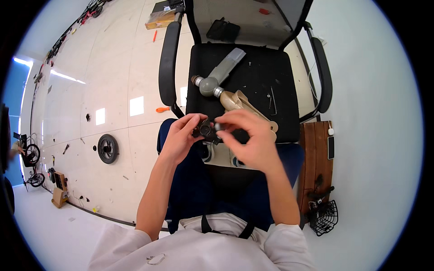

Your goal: The person assembles a bicycle brake caliper by hand, inserting small components and using a hex key to tighten a bolt. The person handles the caliper, brake pads, and a hex key while seated in a workshop.

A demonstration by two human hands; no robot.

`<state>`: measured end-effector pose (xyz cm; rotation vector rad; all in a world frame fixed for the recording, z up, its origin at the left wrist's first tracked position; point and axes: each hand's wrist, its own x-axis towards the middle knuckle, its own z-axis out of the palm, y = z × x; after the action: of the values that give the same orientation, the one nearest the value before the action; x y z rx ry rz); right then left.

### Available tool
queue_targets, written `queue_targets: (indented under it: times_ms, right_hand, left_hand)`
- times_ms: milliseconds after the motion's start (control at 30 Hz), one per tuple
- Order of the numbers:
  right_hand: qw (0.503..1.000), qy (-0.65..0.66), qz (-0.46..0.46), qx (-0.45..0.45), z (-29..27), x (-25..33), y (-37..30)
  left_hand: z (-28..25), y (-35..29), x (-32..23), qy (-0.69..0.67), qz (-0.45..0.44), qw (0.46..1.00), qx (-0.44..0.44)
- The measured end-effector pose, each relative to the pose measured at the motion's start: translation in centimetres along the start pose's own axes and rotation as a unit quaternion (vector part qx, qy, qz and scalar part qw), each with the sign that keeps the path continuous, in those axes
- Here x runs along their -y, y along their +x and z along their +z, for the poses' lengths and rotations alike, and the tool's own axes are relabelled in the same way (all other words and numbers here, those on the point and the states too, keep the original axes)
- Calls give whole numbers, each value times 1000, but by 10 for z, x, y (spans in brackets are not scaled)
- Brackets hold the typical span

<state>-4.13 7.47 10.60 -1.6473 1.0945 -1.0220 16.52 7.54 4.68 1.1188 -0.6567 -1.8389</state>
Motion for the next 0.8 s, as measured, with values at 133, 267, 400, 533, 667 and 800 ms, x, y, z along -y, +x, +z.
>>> queue_targets:
  times_ms: [133,267,400,533,667,800]
  right_hand:
    - [990,-140,-32,-2,19,8,-13]
    - [982,-183,-50,-25,25,-4,-24]
    - [979,-191,-48,-47,24,-4,-28]
    - [992,-114,25,-44,14,-8,-32]
    - [996,-56,53,-53,11,-13,-34]
    - [992,-20,95,-76,11,-25,-36]
  left_hand:
    - [5,0,9,36,19,999,20]
    - [13,-4,12,61,27,997,34]
    - [14,-7,10,39,15,996,75]
    - [6,-8,10,45,46,986,156]
    - [10,-7,11,89,44,985,140]
    - [14,-8,13,132,78,980,126]
